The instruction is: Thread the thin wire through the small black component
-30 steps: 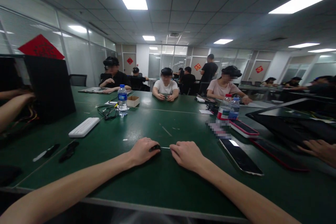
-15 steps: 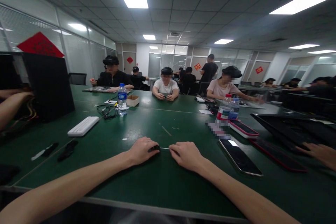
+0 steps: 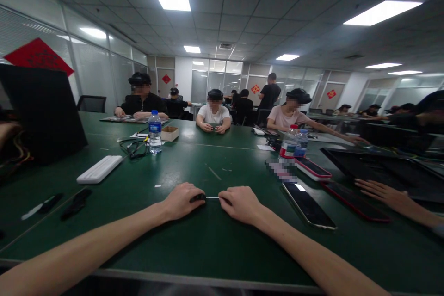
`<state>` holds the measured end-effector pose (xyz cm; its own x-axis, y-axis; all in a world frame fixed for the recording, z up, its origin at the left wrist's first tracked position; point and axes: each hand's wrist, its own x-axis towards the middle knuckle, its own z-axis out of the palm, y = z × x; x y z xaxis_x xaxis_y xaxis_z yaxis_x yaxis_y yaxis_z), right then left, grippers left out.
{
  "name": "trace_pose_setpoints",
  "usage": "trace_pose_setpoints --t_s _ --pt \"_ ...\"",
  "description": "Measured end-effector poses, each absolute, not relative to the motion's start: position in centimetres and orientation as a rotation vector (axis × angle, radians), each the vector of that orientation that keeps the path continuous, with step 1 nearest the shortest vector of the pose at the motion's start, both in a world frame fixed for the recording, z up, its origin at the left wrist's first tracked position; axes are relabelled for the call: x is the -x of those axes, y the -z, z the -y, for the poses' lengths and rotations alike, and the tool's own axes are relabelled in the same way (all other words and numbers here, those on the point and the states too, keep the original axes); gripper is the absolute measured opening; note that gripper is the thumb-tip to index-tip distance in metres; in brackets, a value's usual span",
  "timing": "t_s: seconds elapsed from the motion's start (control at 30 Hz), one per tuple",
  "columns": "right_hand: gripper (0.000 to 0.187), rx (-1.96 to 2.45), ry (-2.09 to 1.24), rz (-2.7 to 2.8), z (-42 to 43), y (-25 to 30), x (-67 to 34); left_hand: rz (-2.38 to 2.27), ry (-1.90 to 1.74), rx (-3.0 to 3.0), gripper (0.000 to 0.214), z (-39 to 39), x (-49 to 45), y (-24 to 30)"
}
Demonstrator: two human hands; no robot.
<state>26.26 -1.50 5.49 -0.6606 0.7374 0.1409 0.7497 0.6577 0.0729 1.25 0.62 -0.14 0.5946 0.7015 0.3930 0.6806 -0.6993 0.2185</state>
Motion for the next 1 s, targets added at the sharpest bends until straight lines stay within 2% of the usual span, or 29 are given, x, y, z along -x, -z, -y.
trace_pose_setpoints --t_s 1.0 --pt "0.034 1.185 0.089 2.737 0.75 -5.40 -27.03 -1.156 -0.750 -2.615 0.025 -0.59 -1.02 -0.29"
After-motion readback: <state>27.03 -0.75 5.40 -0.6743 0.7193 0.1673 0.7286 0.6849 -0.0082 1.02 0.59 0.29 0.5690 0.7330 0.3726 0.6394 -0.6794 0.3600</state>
